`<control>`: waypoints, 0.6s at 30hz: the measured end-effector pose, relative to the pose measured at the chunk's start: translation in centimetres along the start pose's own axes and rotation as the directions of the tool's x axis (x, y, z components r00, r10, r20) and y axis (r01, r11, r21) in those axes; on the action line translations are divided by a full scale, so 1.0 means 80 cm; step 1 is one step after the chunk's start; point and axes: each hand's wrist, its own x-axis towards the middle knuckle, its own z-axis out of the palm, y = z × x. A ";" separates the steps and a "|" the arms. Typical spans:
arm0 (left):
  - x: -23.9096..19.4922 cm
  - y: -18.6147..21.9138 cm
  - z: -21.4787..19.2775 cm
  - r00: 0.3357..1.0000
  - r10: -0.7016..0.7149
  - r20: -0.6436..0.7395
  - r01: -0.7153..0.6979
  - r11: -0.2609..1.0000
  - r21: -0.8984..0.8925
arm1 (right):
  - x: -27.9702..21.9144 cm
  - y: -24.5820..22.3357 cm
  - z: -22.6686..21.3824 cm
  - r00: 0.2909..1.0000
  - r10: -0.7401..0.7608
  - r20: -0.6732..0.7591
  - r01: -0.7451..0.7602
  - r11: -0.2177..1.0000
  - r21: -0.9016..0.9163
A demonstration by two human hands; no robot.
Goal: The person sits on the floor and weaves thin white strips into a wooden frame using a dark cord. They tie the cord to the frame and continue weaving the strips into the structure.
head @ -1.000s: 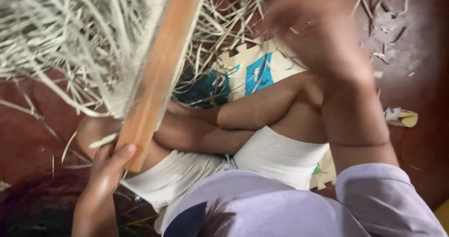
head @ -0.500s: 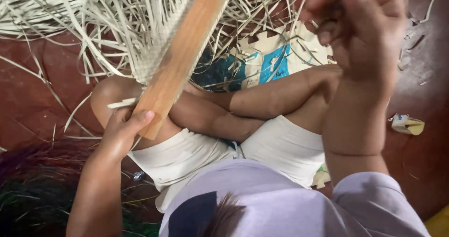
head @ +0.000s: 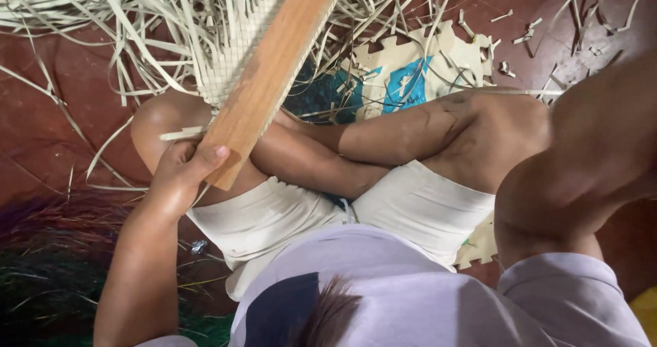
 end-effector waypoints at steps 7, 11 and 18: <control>-0.001 -0.012 0.000 0.999 -0.029 -0.021 0.028 0.999 -0.039 | 0.102 0.105 0.292 0.784 0.437 0.441 -0.253 0.874 -0.415; -0.003 0.013 0.012 0.997 -0.044 -0.065 0.043 0.999 -0.018 | 0.018 0.228 0.356 0.795 0.573 0.199 -0.229 0.588 -0.776; 0.003 -0.006 0.002 0.999 -0.039 -0.031 0.040 0.998 0.041 | 0.005 0.199 0.371 0.897 0.430 0.102 -0.222 0.638 -0.737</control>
